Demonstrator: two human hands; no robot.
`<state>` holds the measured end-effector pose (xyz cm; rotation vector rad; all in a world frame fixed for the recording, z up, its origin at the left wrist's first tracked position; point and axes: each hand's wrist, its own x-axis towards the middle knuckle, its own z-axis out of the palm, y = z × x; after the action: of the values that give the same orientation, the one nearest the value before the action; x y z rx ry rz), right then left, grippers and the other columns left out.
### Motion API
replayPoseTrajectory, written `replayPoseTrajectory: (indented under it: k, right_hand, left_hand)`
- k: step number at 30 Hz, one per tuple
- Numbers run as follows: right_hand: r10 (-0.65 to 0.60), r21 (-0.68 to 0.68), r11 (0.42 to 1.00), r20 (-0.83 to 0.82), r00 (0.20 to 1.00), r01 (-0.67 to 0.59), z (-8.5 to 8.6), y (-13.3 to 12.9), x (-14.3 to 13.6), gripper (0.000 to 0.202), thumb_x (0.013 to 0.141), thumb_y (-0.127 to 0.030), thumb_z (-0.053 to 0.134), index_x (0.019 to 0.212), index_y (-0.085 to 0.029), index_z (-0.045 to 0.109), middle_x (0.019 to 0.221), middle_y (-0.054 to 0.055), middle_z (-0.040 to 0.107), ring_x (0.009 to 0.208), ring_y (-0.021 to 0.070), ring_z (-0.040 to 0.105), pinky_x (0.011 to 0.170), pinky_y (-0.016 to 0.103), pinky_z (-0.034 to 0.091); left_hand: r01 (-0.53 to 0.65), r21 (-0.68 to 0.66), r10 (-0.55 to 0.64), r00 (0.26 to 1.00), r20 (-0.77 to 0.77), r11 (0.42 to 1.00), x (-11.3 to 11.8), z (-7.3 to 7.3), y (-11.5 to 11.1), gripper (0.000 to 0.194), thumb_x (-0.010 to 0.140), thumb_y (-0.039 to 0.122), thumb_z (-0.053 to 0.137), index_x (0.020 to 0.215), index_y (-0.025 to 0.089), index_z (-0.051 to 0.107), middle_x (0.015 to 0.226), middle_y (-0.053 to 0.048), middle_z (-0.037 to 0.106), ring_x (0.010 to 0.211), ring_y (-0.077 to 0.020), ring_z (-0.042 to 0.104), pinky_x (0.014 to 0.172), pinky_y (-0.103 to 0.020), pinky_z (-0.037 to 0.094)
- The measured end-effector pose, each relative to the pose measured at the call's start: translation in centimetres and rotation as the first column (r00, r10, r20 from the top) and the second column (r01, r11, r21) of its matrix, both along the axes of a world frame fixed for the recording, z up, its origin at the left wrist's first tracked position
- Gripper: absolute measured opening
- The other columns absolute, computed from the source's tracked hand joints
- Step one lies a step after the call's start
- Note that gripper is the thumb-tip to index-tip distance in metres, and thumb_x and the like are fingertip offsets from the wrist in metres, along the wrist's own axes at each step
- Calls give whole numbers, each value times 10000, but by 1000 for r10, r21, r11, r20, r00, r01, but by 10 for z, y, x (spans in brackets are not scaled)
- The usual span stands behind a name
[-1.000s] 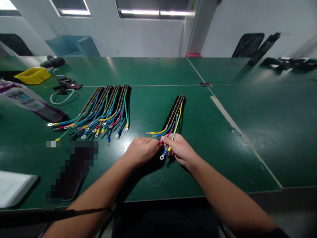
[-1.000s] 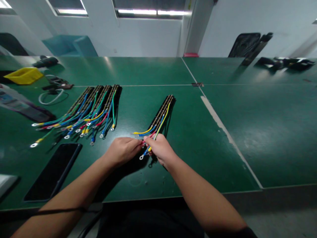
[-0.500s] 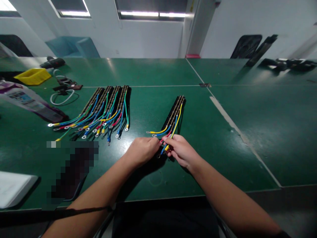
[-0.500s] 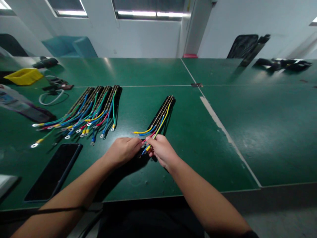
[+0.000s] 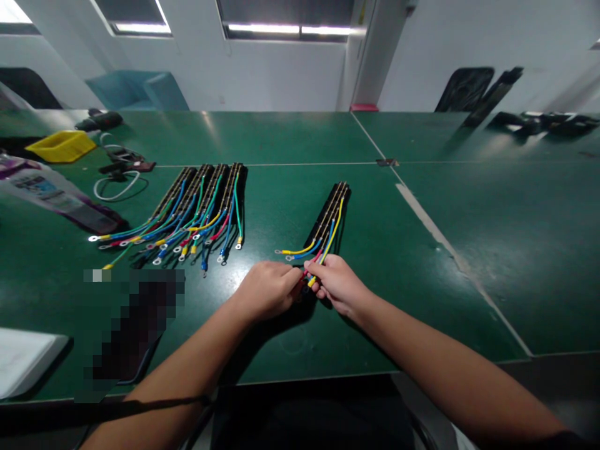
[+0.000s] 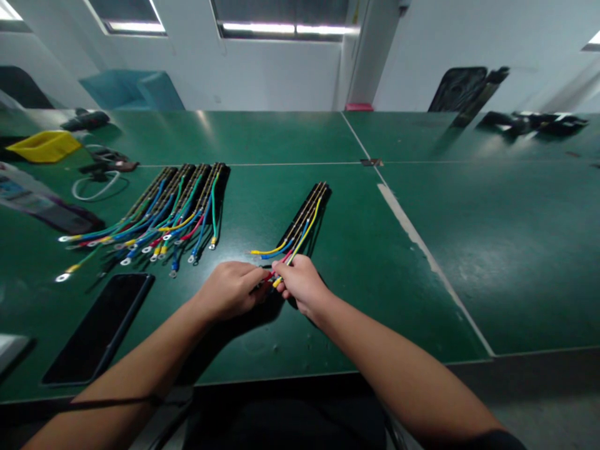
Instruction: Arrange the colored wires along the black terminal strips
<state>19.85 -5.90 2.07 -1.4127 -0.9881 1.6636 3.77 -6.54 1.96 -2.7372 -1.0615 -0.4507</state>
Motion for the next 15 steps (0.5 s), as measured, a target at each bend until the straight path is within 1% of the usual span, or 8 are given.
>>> replayPoseTrajectory:
  k: [3,5,8,10,11,13,14,15]
  right_hand:
    - [21,14,1000,0,1000,-21,-2,1,1,132,812,-223,576,712,-147,535,524,-32,510,358,48,434,275,144,294]
    - [43,20,999,2,999,-43,-6,0,4,144,825,-246,568,723,-147,540,540,-21,524,376,57,458,288,151,316]
    - [133,30,990,42,990,-135,-8,-2,12,188,838,-317,561,765,-144,572,588,16,579,436,92,527,340,182,376]
    - [236,72,966,167,957,-250,3,-4,20,218,830,-354,571,765,-148,601,543,14,574,423,101,509,363,197,359]
    - [284,126,938,257,924,-324,12,-5,26,240,831,-357,569,714,-152,610,513,13,563,418,101,491,382,206,349]
    - [263,311,857,421,868,-411,33,-13,45,209,808,-318,602,670,-169,655,564,24,593,500,117,514,465,233,371]
    - [262,362,817,460,848,-449,41,-20,61,168,798,-307,619,697,-188,682,623,33,626,562,134,543,520,252,396]
    - [260,390,797,466,845,-461,45,-32,80,120,775,-302,653,722,-205,699,668,40,645,615,150,571,576,273,421]
  left_hand:
    - [-49,17,49,999,2,999,0,-2,0,245,898,229,431,701,163,563,576,-26,614,486,-130,550,486,-236,367]
    - [-55,-3,55,998,-12,998,0,-4,0,257,912,230,418,705,163,555,582,-27,623,485,-135,557,481,-239,369]
    - [-61,-39,60,998,-33,997,-1,-4,1,241,919,237,416,741,159,557,612,-31,639,500,-139,575,488,-238,381]
    - [-68,-50,66,997,-41,996,-1,-4,1,241,919,243,417,743,156,557,615,-34,641,505,-141,580,495,-238,387]
    - [-69,-53,67,997,-44,996,-1,-4,1,245,919,251,418,739,156,556,614,-34,640,507,-142,581,498,-239,389]
    - [-74,-54,72,997,-42,996,-1,-3,1,253,918,262,421,731,160,556,606,-30,637,504,-142,578,499,-240,386]
    - [-79,-55,77,996,-40,995,-1,-3,1,257,918,267,421,728,162,558,602,-28,636,501,-143,576,497,-242,383]
    - [-85,-57,83,996,-38,995,0,-2,1,262,919,271,420,724,164,560,599,-27,636,497,-145,574,495,-244,380]
